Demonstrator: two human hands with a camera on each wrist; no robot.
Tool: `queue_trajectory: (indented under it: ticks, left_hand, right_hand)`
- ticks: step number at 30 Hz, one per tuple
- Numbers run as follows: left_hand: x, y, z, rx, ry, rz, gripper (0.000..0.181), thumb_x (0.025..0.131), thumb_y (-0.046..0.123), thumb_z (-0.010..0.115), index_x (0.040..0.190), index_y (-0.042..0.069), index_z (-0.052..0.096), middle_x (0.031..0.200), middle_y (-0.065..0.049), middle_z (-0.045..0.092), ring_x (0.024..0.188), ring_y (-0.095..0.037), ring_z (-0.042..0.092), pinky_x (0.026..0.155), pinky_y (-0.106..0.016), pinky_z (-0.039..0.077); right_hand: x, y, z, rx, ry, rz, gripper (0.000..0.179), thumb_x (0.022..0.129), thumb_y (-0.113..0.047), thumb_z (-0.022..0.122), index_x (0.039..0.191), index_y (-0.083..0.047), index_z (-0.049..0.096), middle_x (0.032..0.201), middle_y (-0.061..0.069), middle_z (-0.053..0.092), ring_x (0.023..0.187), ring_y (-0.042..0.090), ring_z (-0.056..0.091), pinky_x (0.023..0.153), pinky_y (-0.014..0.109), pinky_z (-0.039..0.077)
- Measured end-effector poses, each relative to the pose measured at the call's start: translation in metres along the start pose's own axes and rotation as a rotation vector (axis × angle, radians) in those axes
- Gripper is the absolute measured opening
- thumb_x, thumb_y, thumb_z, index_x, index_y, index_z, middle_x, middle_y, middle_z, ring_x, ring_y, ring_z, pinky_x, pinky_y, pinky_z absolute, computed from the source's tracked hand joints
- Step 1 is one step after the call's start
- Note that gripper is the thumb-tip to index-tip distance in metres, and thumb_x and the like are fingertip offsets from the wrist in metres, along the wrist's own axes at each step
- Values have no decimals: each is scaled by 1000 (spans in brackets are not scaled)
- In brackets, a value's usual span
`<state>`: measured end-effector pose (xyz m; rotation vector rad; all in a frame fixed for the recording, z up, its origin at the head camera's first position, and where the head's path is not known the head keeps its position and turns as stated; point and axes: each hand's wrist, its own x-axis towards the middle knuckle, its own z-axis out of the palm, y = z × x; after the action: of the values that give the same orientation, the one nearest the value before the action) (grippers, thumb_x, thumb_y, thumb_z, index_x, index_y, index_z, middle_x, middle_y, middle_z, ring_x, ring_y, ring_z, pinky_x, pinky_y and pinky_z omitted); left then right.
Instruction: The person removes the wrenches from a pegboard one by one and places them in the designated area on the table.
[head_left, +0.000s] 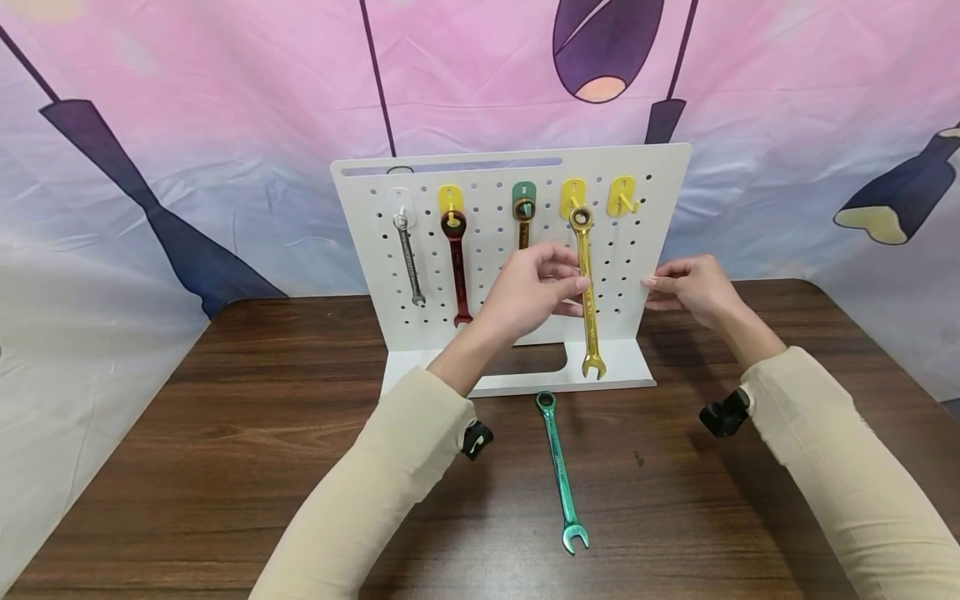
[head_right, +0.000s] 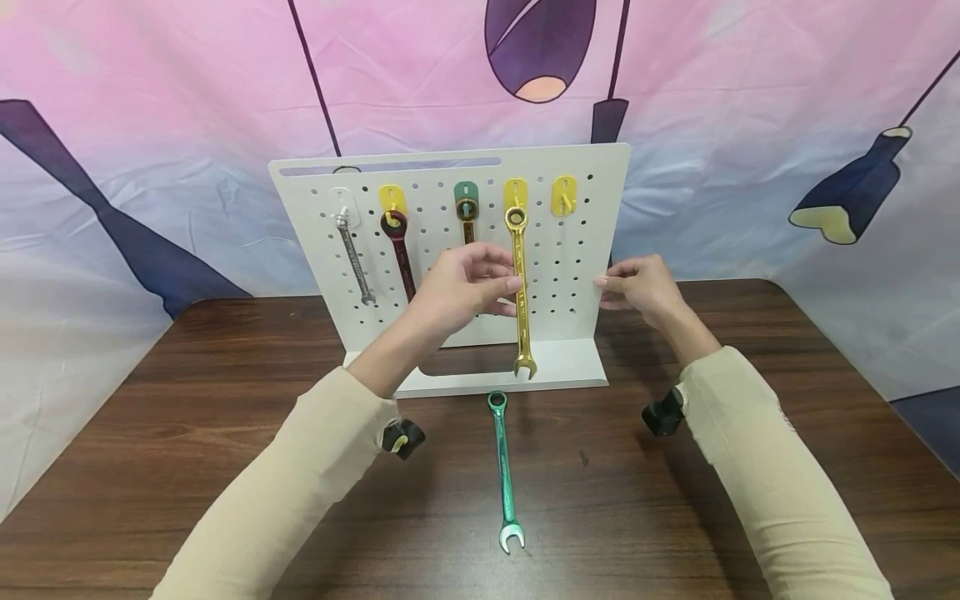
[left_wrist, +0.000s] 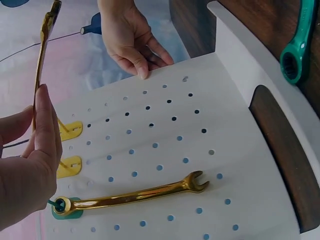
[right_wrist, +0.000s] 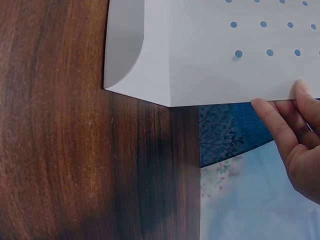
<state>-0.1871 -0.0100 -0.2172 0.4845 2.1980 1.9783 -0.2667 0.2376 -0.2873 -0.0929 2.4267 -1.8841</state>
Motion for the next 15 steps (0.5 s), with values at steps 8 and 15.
queue_trajectory:
  ticks: [8, 15]
  left_hand:
    - [-7, -15, -4, -37, 25, -77, 21, 86, -6, 58, 105, -6, 51, 90, -15, 58, 73, -18, 60, 66, -29, 58]
    - [-13, -30, -10, -9, 11, -170, 18, 86, -5, 58, 103, -4, 51, 88, -14, 57, 68, -17, 60, 69, -34, 58]
  right_hand:
    - [0, 0, 0, 10, 0, 4, 12, 86, -6, 62, 88, 6, 65, 85, 7, 63, 71, 18, 65, 77, 41, 56]
    - [0, 0, 0, 16, -2, 4, 9, 87, -4, 61, 85, 4, 65, 83, 6, 62, 71, 18, 65, 77, 41, 55]
